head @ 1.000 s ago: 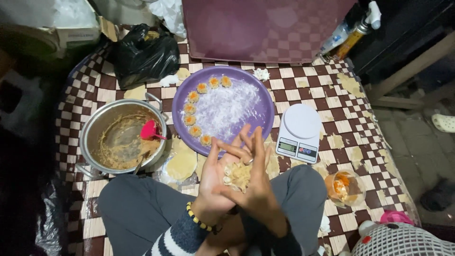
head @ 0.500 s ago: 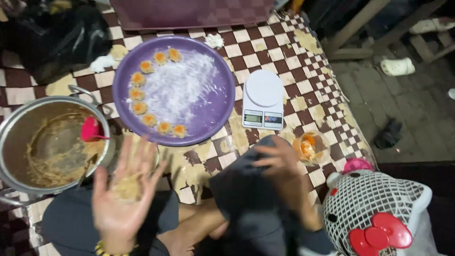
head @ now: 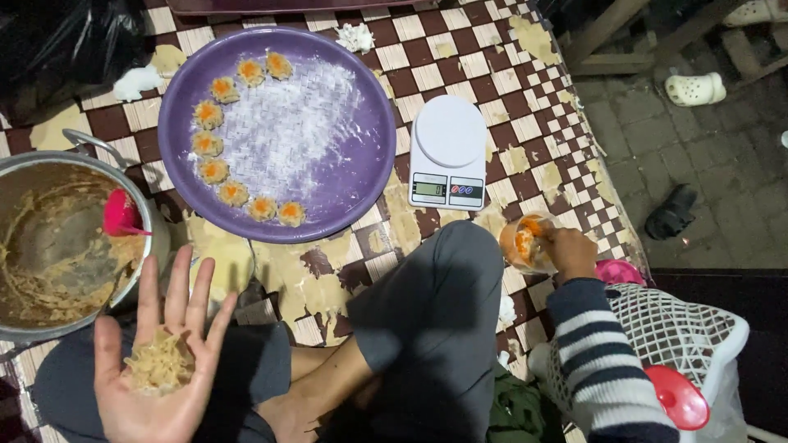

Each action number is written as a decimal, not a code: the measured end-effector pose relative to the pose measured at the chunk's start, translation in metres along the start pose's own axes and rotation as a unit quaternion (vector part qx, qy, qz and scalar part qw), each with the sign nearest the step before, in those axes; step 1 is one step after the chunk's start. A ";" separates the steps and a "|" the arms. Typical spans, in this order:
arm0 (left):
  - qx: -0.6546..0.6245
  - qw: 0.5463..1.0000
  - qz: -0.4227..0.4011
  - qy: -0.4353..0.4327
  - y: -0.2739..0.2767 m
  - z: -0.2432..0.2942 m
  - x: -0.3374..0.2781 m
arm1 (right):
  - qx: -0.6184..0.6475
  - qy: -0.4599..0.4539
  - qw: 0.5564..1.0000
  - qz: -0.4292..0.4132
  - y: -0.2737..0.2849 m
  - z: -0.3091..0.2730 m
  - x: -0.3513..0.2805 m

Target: A person is manually assembling dumplings by placing filling onto dough wrappers and folding them.

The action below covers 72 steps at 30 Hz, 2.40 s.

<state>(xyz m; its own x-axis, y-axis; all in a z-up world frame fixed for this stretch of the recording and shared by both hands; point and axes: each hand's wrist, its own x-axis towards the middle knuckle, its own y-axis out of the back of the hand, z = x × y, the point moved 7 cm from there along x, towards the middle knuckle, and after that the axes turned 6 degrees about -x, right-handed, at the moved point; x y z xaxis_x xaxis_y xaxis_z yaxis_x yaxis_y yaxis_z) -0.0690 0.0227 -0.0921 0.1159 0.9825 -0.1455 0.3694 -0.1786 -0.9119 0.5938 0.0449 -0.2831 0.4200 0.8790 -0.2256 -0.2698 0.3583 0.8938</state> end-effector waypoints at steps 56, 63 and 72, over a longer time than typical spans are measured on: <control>0.015 0.998 -0.017 0.057 0.005 -0.026 -0.002 | 0.055 -0.097 0.986 0.125 -0.015 -0.029 0.002; -0.011 0.997 -0.015 0.073 0.009 -0.034 -0.001 | 0.508 -0.154 0.847 -0.021 -0.027 0.017 -0.007; 0.014 0.995 -0.045 0.085 0.036 -0.055 0.026 | 0.776 -0.025 0.624 -0.087 0.135 -0.086 -0.098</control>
<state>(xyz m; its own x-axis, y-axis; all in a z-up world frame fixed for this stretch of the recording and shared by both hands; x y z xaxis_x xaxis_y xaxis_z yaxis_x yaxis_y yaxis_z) -0.0022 0.0387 -0.1071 0.2393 0.9709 0.0019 0.3596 -0.0868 -0.9290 0.4417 0.0338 -0.1731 0.3629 0.8451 -0.3927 0.9318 -0.3237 0.1643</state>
